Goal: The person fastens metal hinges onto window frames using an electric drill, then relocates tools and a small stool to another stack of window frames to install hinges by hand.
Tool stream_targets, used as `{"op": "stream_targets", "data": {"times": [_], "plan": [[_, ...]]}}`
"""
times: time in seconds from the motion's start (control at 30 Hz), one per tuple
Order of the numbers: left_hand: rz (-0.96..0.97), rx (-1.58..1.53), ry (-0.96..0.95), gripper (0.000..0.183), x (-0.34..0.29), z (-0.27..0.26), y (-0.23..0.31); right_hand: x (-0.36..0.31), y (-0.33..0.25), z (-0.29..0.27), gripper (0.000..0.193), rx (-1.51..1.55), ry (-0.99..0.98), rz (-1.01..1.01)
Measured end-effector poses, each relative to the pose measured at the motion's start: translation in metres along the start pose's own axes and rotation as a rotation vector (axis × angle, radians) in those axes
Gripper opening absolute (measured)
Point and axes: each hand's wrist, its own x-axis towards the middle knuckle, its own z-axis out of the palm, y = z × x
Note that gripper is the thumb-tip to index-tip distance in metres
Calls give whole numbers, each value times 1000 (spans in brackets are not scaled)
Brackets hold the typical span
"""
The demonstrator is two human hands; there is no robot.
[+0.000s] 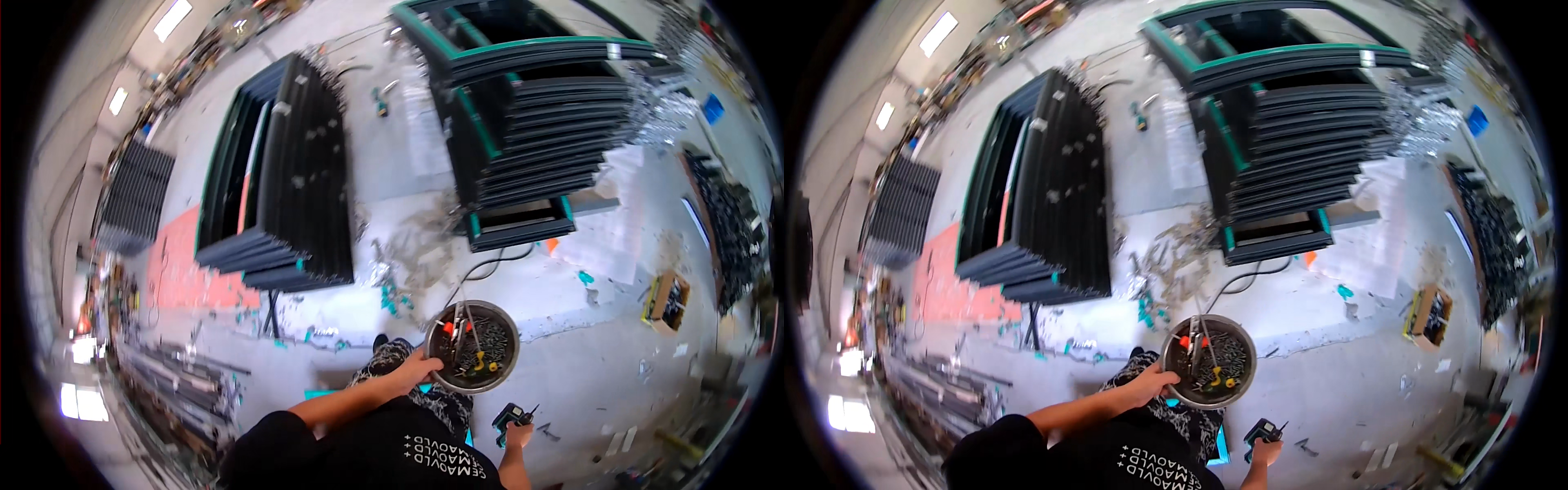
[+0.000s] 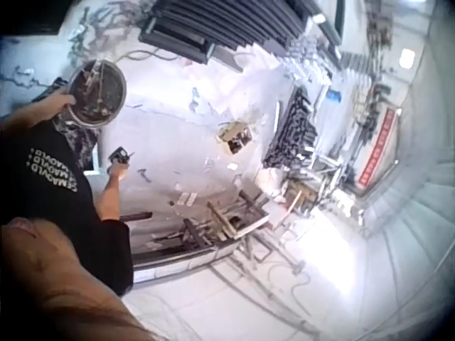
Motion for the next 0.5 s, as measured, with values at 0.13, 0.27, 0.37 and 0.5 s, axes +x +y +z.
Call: {"op": "stream_targets", "data": {"times": [0.13, 0.27, 0.37, 0.5], "plan": [[28, -100, -5, 36, -8, -58, -23, -13, -43, 12, 46, -99, -33, -86], [91, -162, 18, 40, -25, -124, -26, -49, -94, 44, 51, -160, -52, -168], [24, -71, 0, 50, -32, -199, -26, -82, -126, 82, 53, -139, -84, -284], [96, -34, 96, 55, -54, -288, -35, -132, -169, 131, 50, -319, -142, -484]]}}
